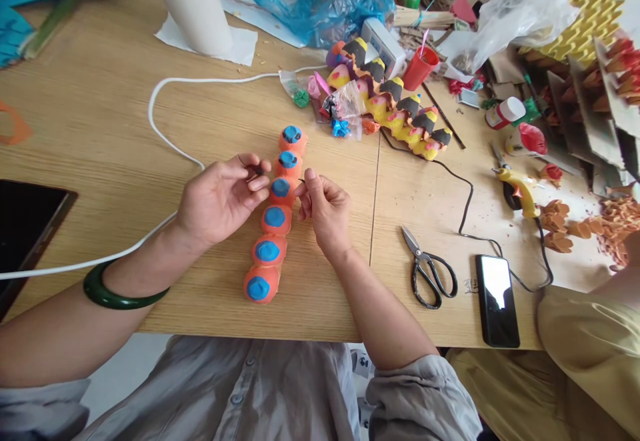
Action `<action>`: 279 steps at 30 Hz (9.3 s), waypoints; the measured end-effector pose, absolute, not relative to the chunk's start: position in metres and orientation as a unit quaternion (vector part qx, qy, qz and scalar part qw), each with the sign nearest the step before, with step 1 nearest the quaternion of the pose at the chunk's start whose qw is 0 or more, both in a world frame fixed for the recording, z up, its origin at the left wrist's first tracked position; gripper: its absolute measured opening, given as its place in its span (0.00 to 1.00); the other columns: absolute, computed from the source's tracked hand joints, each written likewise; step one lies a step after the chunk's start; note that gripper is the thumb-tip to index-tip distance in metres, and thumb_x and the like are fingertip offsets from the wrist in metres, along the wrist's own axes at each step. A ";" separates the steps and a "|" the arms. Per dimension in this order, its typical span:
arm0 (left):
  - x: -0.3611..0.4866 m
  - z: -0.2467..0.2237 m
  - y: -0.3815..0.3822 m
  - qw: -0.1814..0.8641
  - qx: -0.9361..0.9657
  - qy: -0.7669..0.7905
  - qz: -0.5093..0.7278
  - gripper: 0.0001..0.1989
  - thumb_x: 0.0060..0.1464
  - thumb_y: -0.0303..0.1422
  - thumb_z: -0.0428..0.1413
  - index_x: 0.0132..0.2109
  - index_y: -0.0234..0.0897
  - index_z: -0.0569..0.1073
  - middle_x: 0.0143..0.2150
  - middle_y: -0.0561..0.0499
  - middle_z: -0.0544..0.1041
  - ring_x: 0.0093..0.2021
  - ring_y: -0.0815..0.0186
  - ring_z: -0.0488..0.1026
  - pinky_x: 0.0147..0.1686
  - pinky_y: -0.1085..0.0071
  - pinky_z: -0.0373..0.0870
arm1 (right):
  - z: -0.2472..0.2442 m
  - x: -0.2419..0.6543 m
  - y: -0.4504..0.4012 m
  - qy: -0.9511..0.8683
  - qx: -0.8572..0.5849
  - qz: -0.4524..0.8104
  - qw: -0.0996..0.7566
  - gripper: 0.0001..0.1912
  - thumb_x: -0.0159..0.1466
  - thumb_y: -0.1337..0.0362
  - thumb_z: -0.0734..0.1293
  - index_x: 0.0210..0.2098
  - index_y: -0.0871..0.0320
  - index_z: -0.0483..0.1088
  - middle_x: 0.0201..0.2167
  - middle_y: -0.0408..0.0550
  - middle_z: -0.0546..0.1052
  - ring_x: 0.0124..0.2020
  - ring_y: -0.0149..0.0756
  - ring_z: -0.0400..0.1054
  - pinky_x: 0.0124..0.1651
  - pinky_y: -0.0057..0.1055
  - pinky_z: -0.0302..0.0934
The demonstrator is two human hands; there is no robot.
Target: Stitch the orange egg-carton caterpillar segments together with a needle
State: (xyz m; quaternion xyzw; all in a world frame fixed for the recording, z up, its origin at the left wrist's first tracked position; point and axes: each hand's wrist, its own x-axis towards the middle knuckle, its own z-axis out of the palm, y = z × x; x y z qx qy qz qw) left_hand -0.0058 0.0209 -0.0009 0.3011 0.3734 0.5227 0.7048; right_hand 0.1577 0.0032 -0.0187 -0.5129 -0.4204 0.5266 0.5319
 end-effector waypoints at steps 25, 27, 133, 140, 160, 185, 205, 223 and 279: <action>0.002 -0.005 -0.005 0.494 0.565 0.450 0.485 0.06 0.60 0.35 0.65 0.42 0.43 0.87 0.28 0.55 0.80 0.31 0.66 0.78 0.35 0.71 0.79 | -0.011 0.153 -0.008 -0.517 -0.491 0.487 0.505 0.30 0.67 0.39 0.68 0.20 0.54 0.65 0.17 0.38 0.67 0.21 0.27 0.61 0.26 0.28 0.59; 0.002 -0.006 -0.005 0.498 0.553 0.450 0.493 0.05 0.60 0.35 0.65 0.40 0.43 0.86 0.30 0.54 0.82 0.31 0.67 0.79 0.35 0.71 0.78 | -0.009 0.154 -0.009 -0.525 -0.488 0.499 0.487 0.30 0.68 0.38 0.66 0.21 0.54 0.67 0.18 0.39 0.69 0.22 0.29 0.63 0.26 0.29 0.62; -0.004 -0.007 0.003 0.478 0.512 0.508 0.501 0.13 0.61 0.43 0.62 0.44 0.42 0.87 0.25 0.54 0.72 0.27 0.68 0.66 0.30 0.70 0.66 | -0.014 0.160 0.001 -0.420 -0.476 0.578 0.512 0.25 0.58 0.42 0.78 0.26 0.57 0.73 0.16 0.35 0.66 0.17 0.23 0.56 0.19 0.25 0.53; -0.002 -0.005 0.000 0.460 0.573 0.490 0.470 0.11 0.55 0.41 0.68 0.43 0.41 0.86 0.32 0.52 0.81 0.31 0.66 0.74 0.34 0.70 0.73 | -0.014 0.157 -0.002 -0.462 -0.479 0.565 0.487 0.25 0.62 0.42 0.75 0.23 0.53 0.68 0.17 0.36 0.67 0.19 0.27 0.57 0.22 0.28 0.55; -0.005 -0.007 0.001 0.463 0.554 0.488 0.489 0.17 0.67 0.45 0.57 0.41 0.40 0.86 0.25 0.55 0.67 0.27 0.69 0.65 0.28 0.71 0.65 | -0.014 0.157 -0.001 -0.451 -0.462 0.583 0.493 0.23 0.64 0.43 0.73 0.27 0.55 0.75 0.16 0.36 0.66 0.18 0.25 0.57 0.22 0.26 0.55; -0.003 -0.007 0.001 0.440 0.580 0.480 0.490 0.05 0.60 0.37 0.65 0.39 0.43 0.86 0.38 0.52 0.87 0.39 0.62 0.83 0.43 0.68 0.80 | -0.010 0.156 -0.003 -0.460 -0.480 0.576 0.476 0.27 0.66 0.39 0.69 0.23 0.52 0.70 0.19 0.39 0.68 0.20 0.29 0.61 0.24 0.31 0.61; -0.005 -0.004 0.001 0.423 0.575 0.518 0.471 0.12 0.64 0.40 0.60 0.41 0.42 0.86 0.33 0.53 0.83 0.32 0.67 0.77 0.34 0.72 0.73 | -0.011 0.156 -0.004 -0.446 -0.482 0.572 0.492 0.19 0.61 0.44 0.76 0.27 0.51 0.75 0.20 0.37 0.70 0.21 0.28 0.61 0.24 0.29 0.63; -0.003 -0.004 0.001 0.439 0.566 0.527 0.458 0.12 0.63 0.43 0.62 0.40 0.42 0.86 0.32 0.52 0.83 0.35 0.63 0.79 0.36 0.70 0.76 | -0.014 0.157 -0.001 -0.432 -0.492 0.574 0.492 0.18 0.61 0.43 0.76 0.27 0.49 0.76 0.23 0.41 0.74 0.20 0.31 0.62 0.23 0.32 0.66; -0.004 -0.001 0.001 0.437 0.576 0.526 0.448 0.11 0.62 0.41 0.61 0.38 0.42 0.86 0.35 0.52 0.86 0.37 0.63 0.81 0.39 0.70 0.77 | -0.011 0.155 -0.004 -0.427 -0.484 0.524 0.556 0.12 0.61 0.54 0.78 0.32 0.54 0.76 0.26 0.38 0.79 0.23 0.26 0.70 0.28 0.26 0.70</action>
